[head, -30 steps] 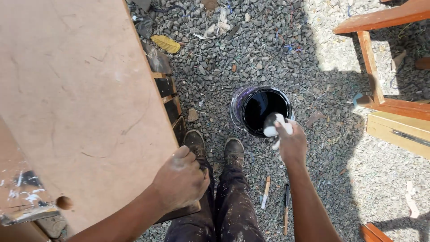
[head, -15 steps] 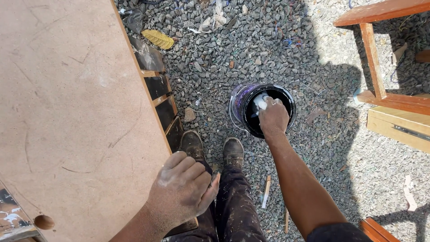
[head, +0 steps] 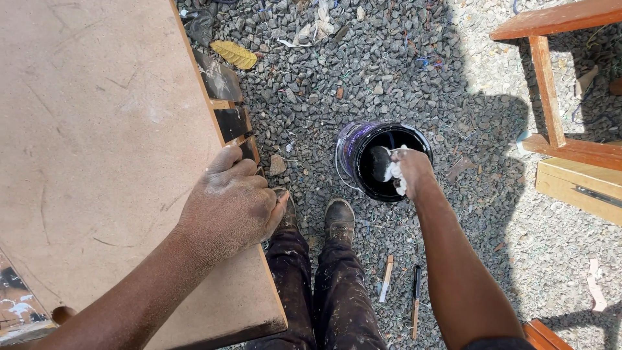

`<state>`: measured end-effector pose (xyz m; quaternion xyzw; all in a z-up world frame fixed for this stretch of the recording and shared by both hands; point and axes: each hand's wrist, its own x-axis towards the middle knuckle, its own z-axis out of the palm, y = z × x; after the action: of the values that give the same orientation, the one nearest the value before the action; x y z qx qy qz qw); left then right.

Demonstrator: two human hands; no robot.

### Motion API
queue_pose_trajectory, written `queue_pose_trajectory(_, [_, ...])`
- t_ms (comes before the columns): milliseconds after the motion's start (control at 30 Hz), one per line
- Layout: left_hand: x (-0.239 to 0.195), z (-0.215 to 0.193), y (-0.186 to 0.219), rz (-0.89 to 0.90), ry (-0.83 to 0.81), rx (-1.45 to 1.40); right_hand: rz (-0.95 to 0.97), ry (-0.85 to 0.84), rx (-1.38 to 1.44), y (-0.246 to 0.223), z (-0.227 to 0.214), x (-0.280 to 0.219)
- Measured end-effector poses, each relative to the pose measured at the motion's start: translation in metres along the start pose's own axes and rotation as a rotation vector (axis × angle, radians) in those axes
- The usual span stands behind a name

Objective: The person applies black paint to a rectangular wooden board using a white cloth. They repeatedly dip the cloth into a paint can and wipe the surface of the board, covering it with a dark finish. The person also handles a second, unpainted wooden board during the process.

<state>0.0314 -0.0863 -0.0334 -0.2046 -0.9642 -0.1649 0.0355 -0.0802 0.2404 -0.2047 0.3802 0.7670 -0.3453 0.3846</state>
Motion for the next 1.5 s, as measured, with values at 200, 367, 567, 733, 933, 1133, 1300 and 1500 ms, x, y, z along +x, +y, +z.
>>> queue_pose_trajectory(200, [0.004, -0.002, 0.002, -0.043, 0.073, -0.092, 0.025, -0.119, -0.090, -0.001, 0.008, 0.002])
queue_pose_trajectory(367, [0.002, 0.002, 0.002, -0.024, 0.042, -0.024, 0.085, -0.229, -0.144, -0.013, 0.001, -0.012])
queue_pose_trajectory(567, [-0.001, 0.001, 0.003, -0.002, 0.078, -0.037, 0.139, -0.212, 0.133, 0.002, -0.017, 0.011])
queue_pose_trajectory(733, [-0.002, -0.002, 0.008, -0.004, 0.065, -0.040, 0.067, -0.458, 0.192, 0.016, -0.013, 0.022])
queue_pose_trajectory(933, [0.002, 0.003, 0.013, -0.011, 0.067, -0.025, 0.038, -0.683, 0.594, 0.046, -0.025, 0.029])
queue_pose_trajectory(1133, [0.014, 0.005, 0.019, -0.090, 0.010, -0.017, 0.051, -0.277, 0.302, 0.039, -0.017, 0.001])
queue_pose_trajectory(1300, [-0.010, -0.001, 0.010, -0.245, 0.096, -0.055, -0.129, -0.735, 0.381, 0.052, -0.034, -0.020])
queue_pose_trajectory(1500, [-0.060, -0.025, -0.030, -0.838, 0.142, 0.235, -0.167, -0.816, 0.175, 0.050, -0.020, -0.189])
